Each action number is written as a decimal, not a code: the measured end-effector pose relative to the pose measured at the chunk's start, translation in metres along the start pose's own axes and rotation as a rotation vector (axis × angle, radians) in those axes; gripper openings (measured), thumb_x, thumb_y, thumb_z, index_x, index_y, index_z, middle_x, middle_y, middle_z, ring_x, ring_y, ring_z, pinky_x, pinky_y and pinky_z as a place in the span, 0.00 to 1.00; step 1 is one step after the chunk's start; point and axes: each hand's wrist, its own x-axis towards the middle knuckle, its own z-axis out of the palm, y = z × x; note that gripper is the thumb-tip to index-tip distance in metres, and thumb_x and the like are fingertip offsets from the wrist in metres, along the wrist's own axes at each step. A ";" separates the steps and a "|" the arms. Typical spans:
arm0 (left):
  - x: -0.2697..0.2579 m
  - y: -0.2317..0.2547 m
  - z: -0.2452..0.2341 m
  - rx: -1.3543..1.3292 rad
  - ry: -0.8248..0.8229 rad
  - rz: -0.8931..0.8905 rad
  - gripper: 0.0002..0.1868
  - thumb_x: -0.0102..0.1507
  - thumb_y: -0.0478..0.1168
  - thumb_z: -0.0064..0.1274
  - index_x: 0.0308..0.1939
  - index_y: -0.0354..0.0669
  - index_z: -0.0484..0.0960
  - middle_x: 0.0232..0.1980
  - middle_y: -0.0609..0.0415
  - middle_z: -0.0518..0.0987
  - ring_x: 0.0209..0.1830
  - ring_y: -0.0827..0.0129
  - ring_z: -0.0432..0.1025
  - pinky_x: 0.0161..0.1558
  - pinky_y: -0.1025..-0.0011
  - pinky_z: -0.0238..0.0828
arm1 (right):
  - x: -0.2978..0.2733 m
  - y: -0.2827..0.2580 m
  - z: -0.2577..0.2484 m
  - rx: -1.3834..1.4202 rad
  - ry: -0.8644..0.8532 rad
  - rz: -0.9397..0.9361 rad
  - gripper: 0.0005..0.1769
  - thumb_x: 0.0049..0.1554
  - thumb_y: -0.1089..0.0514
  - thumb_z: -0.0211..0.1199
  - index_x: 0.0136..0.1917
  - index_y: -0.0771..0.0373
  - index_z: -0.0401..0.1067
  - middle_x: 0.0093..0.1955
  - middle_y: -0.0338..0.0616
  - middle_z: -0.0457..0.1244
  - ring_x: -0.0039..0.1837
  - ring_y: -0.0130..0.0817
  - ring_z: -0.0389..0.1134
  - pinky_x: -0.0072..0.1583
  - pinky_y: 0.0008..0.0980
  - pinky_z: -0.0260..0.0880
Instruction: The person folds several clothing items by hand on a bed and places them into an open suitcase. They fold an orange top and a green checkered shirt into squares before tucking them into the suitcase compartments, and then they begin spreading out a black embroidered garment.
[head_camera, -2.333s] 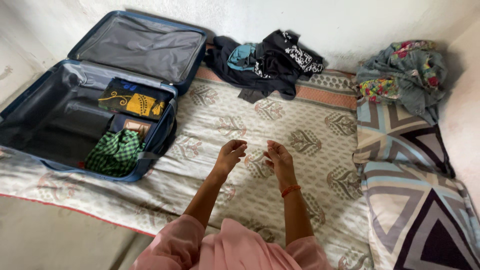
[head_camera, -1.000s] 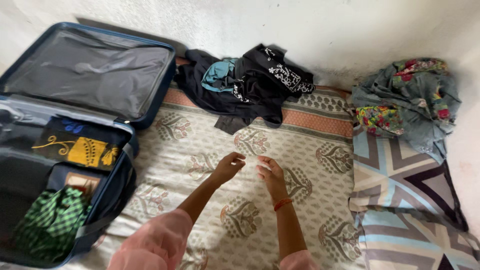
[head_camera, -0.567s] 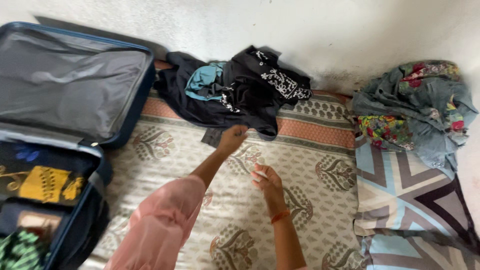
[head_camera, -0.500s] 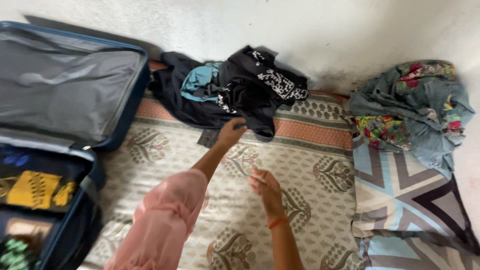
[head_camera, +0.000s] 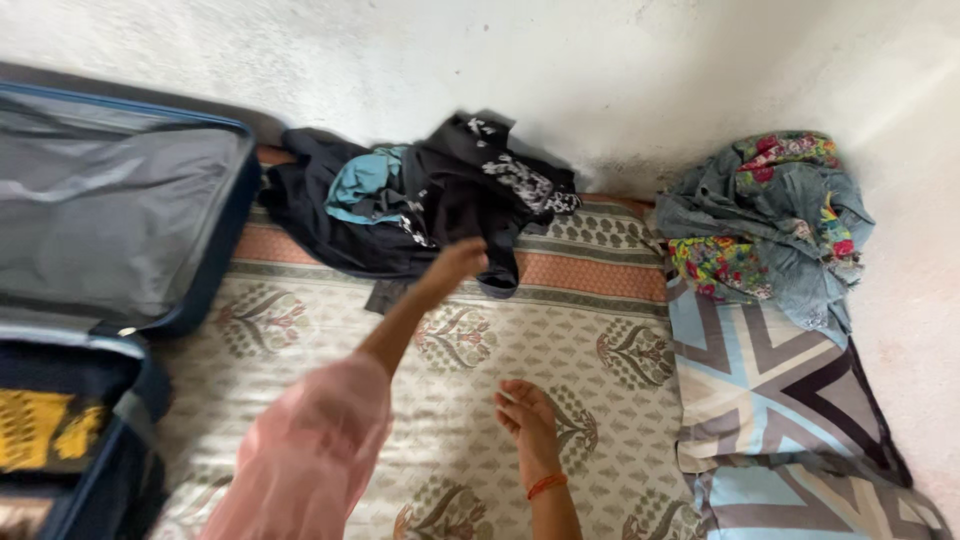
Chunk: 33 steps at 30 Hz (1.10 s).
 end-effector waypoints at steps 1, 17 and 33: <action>-0.024 -0.002 0.008 -0.044 -0.066 0.039 0.29 0.65 0.43 0.56 0.68 0.37 0.70 0.61 0.55 0.78 0.58 0.74 0.73 0.59 0.73 0.71 | -0.003 -0.003 0.004 0.024 0.061 0.037 0.14 0.58 0.64 0.61 0.58 0.62 0.73 0.63 0.45 0.67 0.60 0.37 0.71 0.58 0.36 0.75; -0.467 0.105 0.110 0.063 0.228 0.214 0.20 0.68 0.34 0.54 0.64 0.36 0.72 0.55 0.50 0.82 0.57 0.65 0.77 0.62 0.62 0.73 | -0.072 -0.027 0.068 0.419 -0.106 -0.117 0.23 0.61 0.58 0.53 0.68 0.65 0.71 0.64 0.48 0.68 0.63 0.43 0.70 0.64 0.40 0.71; -0.500 0.242 0.140 0.471 0.501 0.522 0.32 0.67 0.35 0.65 0.72 0.38 0.69 0.71 0.36 0.71 0.71 0.51 0.68 0.70 0.60 0.66 | -0.291 -0.151 0.125 0.241 -0.850 -0.317 0.23 0.69 0.62 0.52 0.74 0.71 0.67 0.58 0.48 0.67 0.59 0.35 0.69 0.62 0.36 0.69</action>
